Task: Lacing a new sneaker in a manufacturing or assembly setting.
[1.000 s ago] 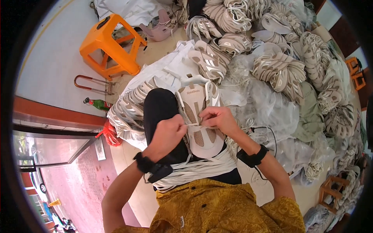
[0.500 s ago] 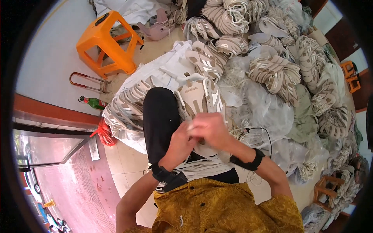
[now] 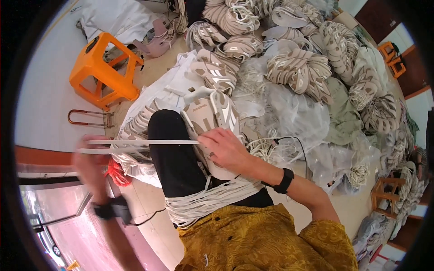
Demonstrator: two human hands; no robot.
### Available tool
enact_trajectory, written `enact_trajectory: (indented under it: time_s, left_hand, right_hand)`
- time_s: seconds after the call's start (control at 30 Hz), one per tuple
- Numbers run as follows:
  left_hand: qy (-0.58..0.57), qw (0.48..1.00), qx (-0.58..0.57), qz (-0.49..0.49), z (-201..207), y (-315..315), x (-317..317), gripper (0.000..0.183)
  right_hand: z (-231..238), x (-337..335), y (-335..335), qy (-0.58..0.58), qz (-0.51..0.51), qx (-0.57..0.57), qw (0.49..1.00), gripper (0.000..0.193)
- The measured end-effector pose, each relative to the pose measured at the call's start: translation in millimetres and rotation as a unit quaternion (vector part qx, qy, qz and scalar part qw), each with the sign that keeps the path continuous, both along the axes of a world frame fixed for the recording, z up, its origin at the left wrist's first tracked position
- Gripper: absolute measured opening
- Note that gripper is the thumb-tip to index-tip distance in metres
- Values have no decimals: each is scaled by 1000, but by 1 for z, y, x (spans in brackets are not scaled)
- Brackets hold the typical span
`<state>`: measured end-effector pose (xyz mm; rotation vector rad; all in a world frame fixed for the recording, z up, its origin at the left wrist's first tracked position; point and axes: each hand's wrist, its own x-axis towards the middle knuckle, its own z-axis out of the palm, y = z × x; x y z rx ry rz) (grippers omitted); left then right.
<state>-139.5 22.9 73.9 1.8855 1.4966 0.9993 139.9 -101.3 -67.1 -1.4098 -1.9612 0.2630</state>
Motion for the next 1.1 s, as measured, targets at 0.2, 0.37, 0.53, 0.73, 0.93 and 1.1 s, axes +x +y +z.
enact_trajectory:
  time_s: [0.2, 0.37, 0.53, 0.73, 0.93, 1.1]
  left_hand:
    - [-256, 966, 5, -34, 136, 95, -459, 34]
    - [-346, 933, -89, 51, 164, 184, -464, 41]
    - [-342, 936, -44, 75, 132, 180, -420, 32]
    - [-282, 959, -31, 12, 133, 147, -340, 31]
    - [-235, 971, 1, -36, 121, 139, -291, 30]
    - [-244, 963, 39, -109, 94, 183, -199, 29]
  right_hand:
    - [-4, 30, -11, 91, -57, 73, 992, 61]
    - [-54, 66, -61, 95, -202, -175, 959, 51]
    - [-90, 54, -36, 150, -175, -185, 955, 33]
    - [-80, 104, -33, 690, -119, -251, 668, 23]
    - [7, 203, -31, 786, -19, -25, 618, 35]
    - [89, 334, -67, 696, -130, 64, 703, 40]
